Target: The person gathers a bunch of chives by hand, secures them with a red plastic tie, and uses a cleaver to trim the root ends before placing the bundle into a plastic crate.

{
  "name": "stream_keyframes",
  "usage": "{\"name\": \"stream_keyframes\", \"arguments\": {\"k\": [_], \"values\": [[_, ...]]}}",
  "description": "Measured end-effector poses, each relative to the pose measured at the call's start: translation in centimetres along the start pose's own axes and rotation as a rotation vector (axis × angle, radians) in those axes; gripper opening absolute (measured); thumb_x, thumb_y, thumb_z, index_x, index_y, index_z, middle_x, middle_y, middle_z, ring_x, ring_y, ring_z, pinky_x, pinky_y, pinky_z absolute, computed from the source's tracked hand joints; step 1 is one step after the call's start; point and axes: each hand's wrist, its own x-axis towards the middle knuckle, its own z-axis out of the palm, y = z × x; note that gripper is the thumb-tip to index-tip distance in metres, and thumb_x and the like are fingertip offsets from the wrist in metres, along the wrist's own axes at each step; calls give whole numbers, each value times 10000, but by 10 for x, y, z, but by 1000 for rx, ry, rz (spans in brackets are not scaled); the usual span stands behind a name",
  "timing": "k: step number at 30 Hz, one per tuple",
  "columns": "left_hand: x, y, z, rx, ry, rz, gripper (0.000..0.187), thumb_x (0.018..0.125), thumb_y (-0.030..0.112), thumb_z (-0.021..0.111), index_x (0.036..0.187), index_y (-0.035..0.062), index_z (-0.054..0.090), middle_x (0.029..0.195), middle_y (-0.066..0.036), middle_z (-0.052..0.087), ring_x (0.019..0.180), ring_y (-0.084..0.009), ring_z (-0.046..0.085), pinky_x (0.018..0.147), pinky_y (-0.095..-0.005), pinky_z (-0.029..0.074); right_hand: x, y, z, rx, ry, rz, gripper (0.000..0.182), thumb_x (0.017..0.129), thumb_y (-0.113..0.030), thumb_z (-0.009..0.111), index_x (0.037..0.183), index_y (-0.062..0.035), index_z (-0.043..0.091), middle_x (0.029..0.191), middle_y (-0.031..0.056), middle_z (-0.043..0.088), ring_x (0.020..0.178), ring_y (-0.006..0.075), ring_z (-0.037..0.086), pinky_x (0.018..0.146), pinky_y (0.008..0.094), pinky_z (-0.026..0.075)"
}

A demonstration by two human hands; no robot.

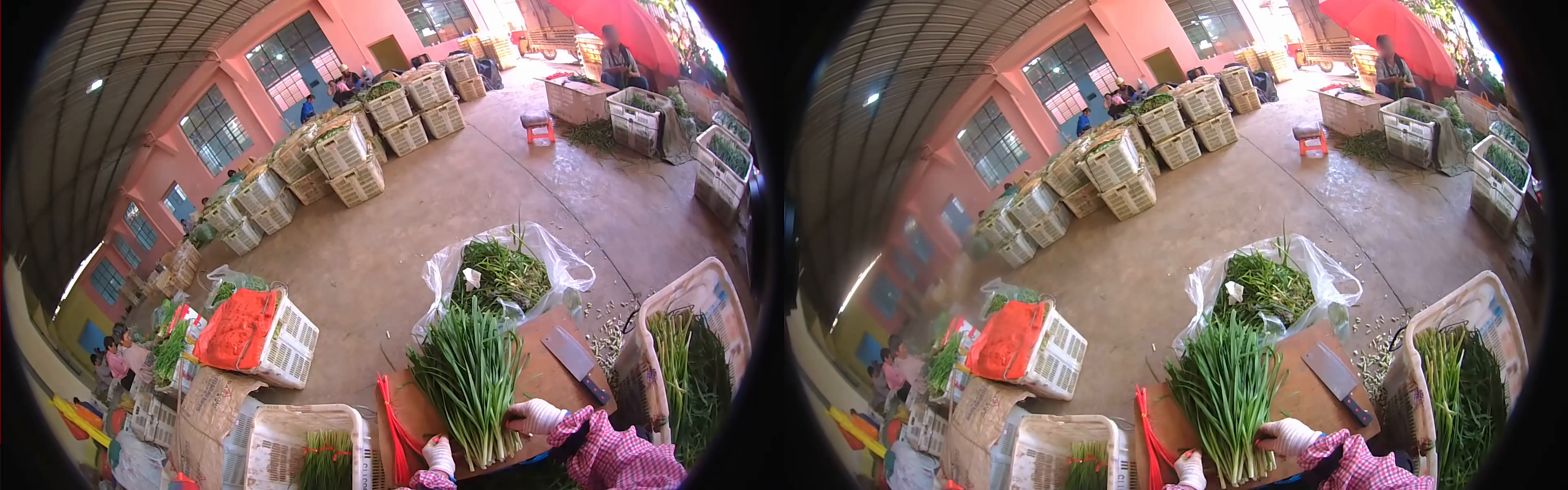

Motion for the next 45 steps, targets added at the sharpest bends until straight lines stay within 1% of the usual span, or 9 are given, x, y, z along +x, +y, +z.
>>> {"name": "stream_keyframes", "arguments": {"k": [6, 20, 23, 27, 28, 33, 35, 40, 45], "values": [[-35, 29, -7, -68, 30, 25, 170, 813, 135, 646, 867, -22, 680, 715, 26, 585, 646, -90, 489, 651, -247, 432, 8, 7, -5, 32, 135, -51, 228, 823, -158, 629, 1031, -65, 648, 878, 78, 690, 815, 155, 654, 779, 292, 501], [-44, 18, 6, -275, 23, 34, 121, 819, 133, 644, 837, 14, 658, 783, 30, 597, 730, -84, 501, 735, -246, 433, 13, -6, 11, -61, 140, -68, 247, 827, -231, 625, 1032, -95, 635, 823, 135, 659, 743, 260, 636, 707, 342, 493], [-56, 37, 3, -186, 29, 103, 156, 837, 154, 612, 851, 2, 643, 820, 13, 620, 763, -88, 533, 758, -262, 455, 15, -3, 13, -125, 272, -263, 231, 824, -270, 623, 971, -95, 654, 824, 173, 653, 772, 339, 639, 714, 390, 506], [-62, 53, 1, -210, 4, 75, 132, 847, 150, 603, 803, 28, 630, 766, 38, 590, 713, -76, 501, 690, -267, 448, 15, -6, 10, -14, 238, -285, 208, 822, -191, 630, 981, -56, 640, 838, 179, 653, 785, 316, 649, 717, 374, 507], [-67, 59, 0, -200, 15, 57, 112, 839, 140, 610, 787, 41, 619, 762, 50, 571, 711, -70, 476, 682, -263, 429, 12, -13, 9, 24, 223, -178, 213, 818, -177, 627, 995, -58, 637, 841, 181, 652, 788, 309, 651, 726, 368, 507], [-72, 62, 5, -352, 36, -55, 58, 822, 110, 649, 785, 71, 628, 788, 65, 574, 748, -68, 474, 761, -246, 396, 17, -6, 8, 111, 141, -91, 236, 810, -110, 623, 1039, -52, 614, 876, 124, 671, 825, 229, 650, 768, 333, 496], [-73, 64, 5, -378, 24, -58, 51, 827, 97, 653, 789, 71, 630, 790, 59, 580, 754, -71, 481, 773, -248, 397, 17, -10, 6, 81, 128, -90, 205, 807, -46, 628, 1010, -14, 625, 847, 87, 676, 802, 142, 629, 766, 304, 503], [-73, 66, 5, -383, -15, -26, 38, 831, 95, 658, 819, 65, 638, 792, 59, 589, 757, -73, 497, 772, -248, 407, 16, -14, 5, 95, 100, -95, 204, 809, -67, 636, 1006, -16, 629, 846, 94, 678, 797, 153, 636, 762, 303, 499], [-69, 92, 9, -294, -188, 77, 18, 833, 36, 647, 836, 51, 640, 777, 54, 593, 698, -47, 506, 671, -208, 415, 16, -16, 9, 16, 68, -90, 217, 802, -122, 665, 996, -28, 640, 812, 120, 665, 754, 169, 632, 733, 313, 495]]}}
